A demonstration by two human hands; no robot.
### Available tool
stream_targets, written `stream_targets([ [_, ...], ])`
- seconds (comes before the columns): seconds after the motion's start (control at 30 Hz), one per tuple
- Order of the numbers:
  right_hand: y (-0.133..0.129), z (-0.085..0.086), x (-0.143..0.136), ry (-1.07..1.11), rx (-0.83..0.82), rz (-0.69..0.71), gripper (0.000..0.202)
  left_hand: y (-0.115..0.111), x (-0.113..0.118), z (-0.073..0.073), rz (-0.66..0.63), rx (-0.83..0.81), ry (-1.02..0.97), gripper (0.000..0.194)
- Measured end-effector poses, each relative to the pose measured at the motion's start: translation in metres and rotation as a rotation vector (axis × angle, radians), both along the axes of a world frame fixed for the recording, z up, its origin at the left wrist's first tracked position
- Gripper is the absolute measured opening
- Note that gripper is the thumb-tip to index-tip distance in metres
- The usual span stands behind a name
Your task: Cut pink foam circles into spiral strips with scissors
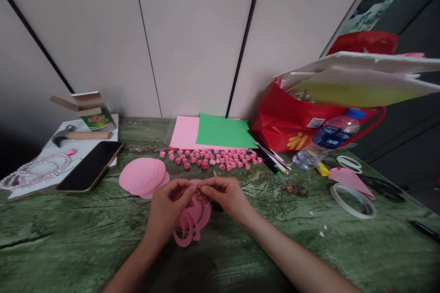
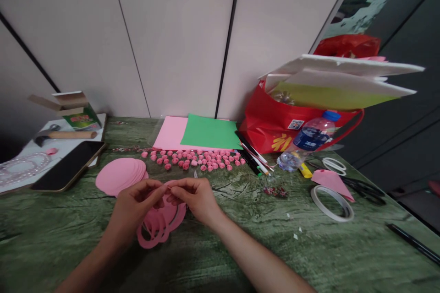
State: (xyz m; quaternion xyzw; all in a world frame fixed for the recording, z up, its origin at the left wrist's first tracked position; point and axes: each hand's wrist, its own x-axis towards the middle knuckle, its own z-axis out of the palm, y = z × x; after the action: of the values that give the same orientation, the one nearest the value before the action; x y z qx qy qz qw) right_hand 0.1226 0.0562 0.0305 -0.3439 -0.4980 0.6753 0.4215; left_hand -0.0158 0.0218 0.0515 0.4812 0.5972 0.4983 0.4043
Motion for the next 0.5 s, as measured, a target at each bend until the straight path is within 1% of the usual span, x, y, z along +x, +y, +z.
stream_targets([
  [0.2, -0.0009, -0.0007, 0.0005, -0.016, -0.025, -0.023, 0.027, 0.0009, -0.0015, -0.0030, -0.029, 0.004, 0.008, 0.024],
  [0.37, -0.0011, -0.0033, 0.0002, -0.008, -0.039, -0.040, 0.024, 0.0000, 0.0000, -0.0008, -0.051, -0.017, 0.012, 0.024],
  [0.5, -0.0009, -0.0059, 0.0006, -0.014, -0.012, -0.062, 0.022, -0.0012, 0.0014, 0.0002, -0.066, -0.029, 0.003, 0.024],
])
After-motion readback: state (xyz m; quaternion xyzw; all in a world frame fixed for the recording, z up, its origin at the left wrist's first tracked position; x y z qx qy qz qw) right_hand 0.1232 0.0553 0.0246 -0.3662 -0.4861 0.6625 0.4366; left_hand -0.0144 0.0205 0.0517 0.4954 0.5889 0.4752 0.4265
